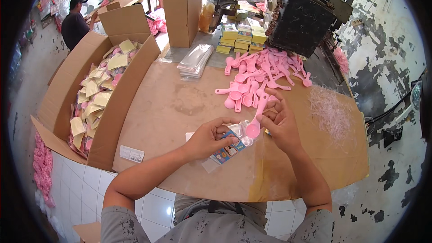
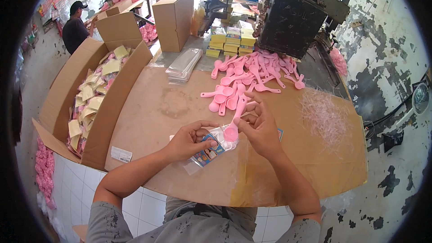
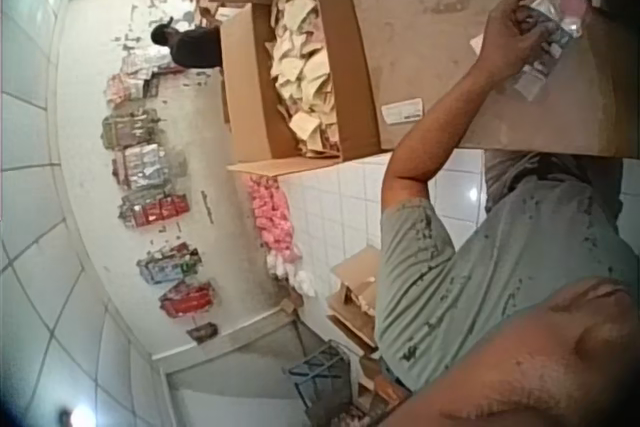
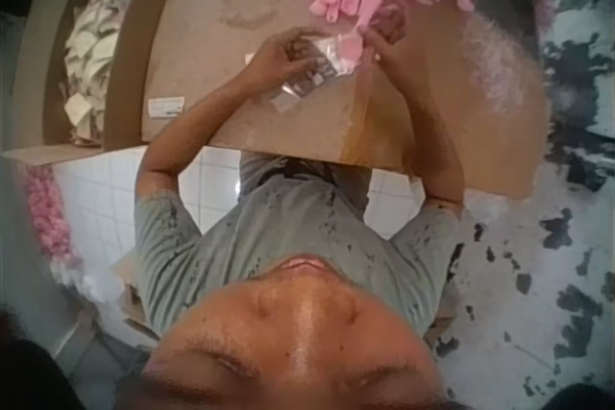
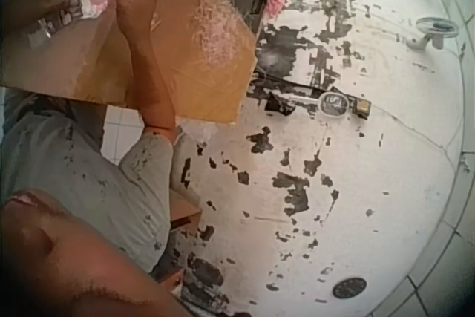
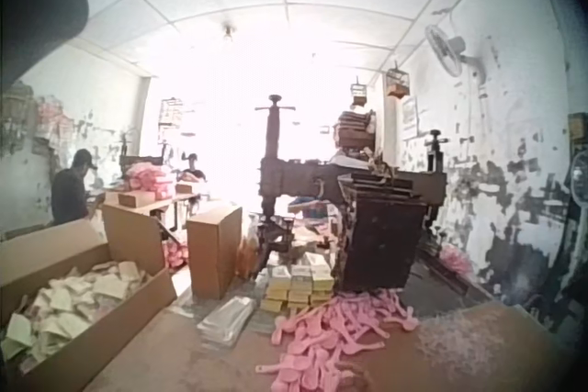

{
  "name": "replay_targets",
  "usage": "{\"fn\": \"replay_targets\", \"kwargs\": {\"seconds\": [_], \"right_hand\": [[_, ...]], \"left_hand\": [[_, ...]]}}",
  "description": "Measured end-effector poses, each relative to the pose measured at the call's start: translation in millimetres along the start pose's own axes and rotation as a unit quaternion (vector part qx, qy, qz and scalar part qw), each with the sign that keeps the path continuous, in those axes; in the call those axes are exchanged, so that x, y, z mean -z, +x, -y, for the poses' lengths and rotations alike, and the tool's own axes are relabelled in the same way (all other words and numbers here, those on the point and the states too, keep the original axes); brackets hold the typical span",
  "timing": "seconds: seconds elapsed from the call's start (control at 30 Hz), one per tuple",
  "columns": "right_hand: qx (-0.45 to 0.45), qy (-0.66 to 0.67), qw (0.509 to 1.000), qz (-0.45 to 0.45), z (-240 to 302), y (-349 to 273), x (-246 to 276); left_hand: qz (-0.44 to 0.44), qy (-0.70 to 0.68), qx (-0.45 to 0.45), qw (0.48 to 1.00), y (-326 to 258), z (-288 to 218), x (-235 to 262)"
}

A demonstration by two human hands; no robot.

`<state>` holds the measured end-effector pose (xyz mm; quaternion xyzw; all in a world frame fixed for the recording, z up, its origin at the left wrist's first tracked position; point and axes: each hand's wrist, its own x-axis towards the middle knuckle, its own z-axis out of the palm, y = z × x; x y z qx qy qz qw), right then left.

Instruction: Packing pink plastic spoons and cardboard cards into small plastic bags at a factory workstation.

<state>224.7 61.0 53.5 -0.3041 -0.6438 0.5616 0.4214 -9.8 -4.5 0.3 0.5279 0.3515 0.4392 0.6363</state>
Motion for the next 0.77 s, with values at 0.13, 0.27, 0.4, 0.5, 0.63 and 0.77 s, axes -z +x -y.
{"fn": "replay_targets", "kwargs": {"seconds": [0.13, 0.27, 0.4, 0.5, 0.63, 0.77], "right_hand": [[-0.018, 0.0, 1.0, 0.022, -2, -2, -11], [0.053, -0.003, 0.999, 0.006, -14, -8, -23], [0.073, 0.005, 0.997, 0.001, -25, -13, -27], [0.127, -0.104, 0.981, 0.1, -30, -12, -8], [0.161, -0.088, 0.973, 0.143, -19, -6, 7], [0.196, -0.242, 0.927, 0.209, 15, -2, -8]], "left_hand": [[0.002, 0.024, 0.002, 1.0, -3, 5, -2], [-0.004, 0.004, -0.004, 1.0, -4, 6, -7], [-0.006, 0.066, 0.043, 0.997, -7, -5, -5], [0.005, -0.039, -0.06, 0.997, -3, 1, -5], [0.035, -0.018, 0.019, 0.999, -5, -11, 1], [0.093, -0.003, 0.027, 0.995, -7, -6, 6]]}}
